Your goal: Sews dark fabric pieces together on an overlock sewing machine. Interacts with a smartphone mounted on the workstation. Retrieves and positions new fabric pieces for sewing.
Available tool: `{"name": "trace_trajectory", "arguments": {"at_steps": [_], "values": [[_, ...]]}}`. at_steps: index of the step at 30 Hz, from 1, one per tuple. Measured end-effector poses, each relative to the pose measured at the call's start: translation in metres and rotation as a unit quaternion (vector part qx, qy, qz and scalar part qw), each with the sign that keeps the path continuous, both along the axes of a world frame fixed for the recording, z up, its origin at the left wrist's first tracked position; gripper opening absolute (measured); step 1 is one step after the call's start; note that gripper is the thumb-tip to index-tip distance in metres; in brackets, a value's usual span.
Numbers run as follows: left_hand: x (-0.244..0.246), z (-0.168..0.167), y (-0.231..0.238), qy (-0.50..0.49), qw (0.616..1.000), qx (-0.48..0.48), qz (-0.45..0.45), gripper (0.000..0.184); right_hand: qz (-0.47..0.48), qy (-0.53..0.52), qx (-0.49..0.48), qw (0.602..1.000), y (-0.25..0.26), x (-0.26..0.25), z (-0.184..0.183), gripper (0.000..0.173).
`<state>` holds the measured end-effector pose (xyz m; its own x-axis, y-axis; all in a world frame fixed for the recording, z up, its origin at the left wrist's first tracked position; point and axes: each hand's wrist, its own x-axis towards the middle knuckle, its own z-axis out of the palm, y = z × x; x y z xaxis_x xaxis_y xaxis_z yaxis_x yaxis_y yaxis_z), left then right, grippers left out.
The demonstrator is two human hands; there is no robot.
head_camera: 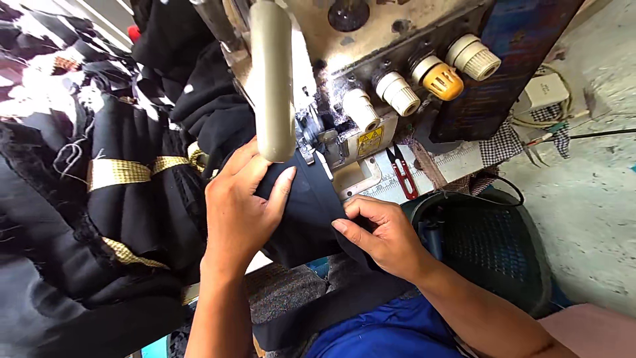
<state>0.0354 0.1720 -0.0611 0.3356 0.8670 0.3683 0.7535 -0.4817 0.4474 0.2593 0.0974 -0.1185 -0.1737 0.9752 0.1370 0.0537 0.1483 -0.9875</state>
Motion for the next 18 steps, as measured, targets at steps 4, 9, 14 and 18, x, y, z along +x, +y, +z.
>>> {"name": "trace_trajectory", "arguments": {"at_steps": [4,9,14,18], "values": [[-0.001,0.002,0.016,-0.011,1.0,0.002,0.003,0.028,-0.012,-0.011,0.008,1.0,0.014,-0.008,0.003,0.019],[-0.01,0.005,0.028,-0.001,1.0,-0.004,-0.005,0.027,-0.015,-0.002,0.023,1.0,0.027,-0.016,-0.001,0.019],[-0.048,0.026,0.06,-0.05,0.998,-0.011,0.019,0.033,0.118,0.001,0.045,0.992,0.048,-0.002,-0.024,0.027],[-0.069,0.023,0.115,-0.122,0.986,-0.062,0.09,0.058,0.134,0.017,0.045,0.99,0.05,0.003,-0.024,0.028]]}}
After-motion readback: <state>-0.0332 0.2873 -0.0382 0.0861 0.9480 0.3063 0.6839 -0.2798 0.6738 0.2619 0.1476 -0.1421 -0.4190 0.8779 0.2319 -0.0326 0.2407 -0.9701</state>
